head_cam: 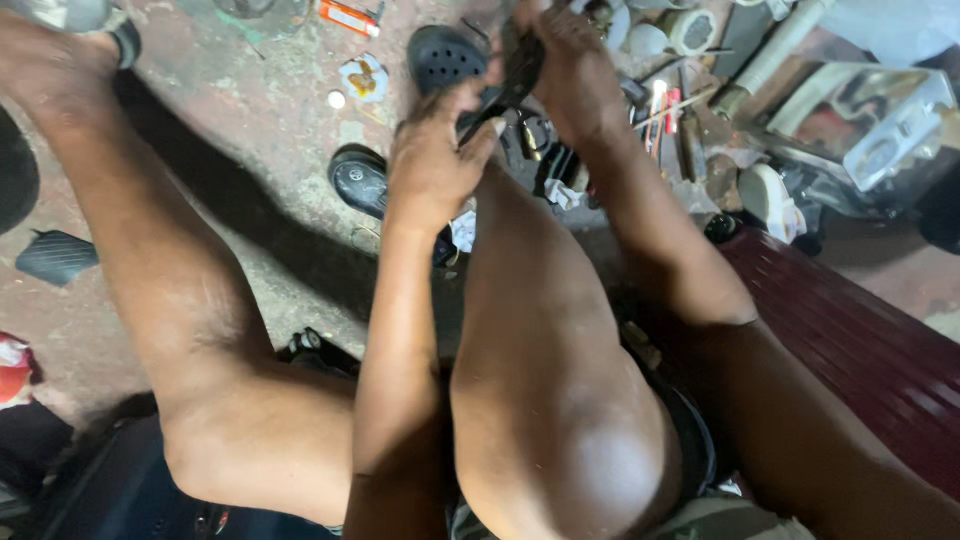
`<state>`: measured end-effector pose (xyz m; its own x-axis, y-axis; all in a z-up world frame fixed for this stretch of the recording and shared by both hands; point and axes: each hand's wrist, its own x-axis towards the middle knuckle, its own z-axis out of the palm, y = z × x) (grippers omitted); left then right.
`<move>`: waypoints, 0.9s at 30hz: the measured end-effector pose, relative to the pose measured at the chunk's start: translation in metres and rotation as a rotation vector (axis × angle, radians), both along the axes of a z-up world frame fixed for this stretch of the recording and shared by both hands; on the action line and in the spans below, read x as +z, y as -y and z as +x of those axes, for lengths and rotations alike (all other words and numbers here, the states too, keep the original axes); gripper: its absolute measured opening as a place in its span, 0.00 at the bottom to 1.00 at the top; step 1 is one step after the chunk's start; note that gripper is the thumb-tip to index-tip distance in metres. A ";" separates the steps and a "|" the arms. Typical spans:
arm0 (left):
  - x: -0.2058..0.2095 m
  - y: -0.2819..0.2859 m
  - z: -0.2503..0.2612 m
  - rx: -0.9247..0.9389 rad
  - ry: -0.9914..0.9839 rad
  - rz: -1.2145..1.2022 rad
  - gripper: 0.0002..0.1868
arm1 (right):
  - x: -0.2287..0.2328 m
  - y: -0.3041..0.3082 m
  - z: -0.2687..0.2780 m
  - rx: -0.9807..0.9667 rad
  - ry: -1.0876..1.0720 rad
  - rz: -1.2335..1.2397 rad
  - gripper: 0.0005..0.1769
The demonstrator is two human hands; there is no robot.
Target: The person repairs a black high-heeled shoe by scraping the sole with a metal tool, applying a white substance with a cloth, and using scissors to trim excess material. The person works on the sole and heel areas throughout the clip.
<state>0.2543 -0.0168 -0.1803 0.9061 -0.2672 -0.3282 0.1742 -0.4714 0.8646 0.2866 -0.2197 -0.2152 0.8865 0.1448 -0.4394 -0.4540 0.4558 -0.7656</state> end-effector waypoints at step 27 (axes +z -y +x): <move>-0.041 -0.007 -0.052 0.466 -0.035 -0.041 0.15 | 0.007 -0.058 -0.025 0.729 0.618 -1.201 0.12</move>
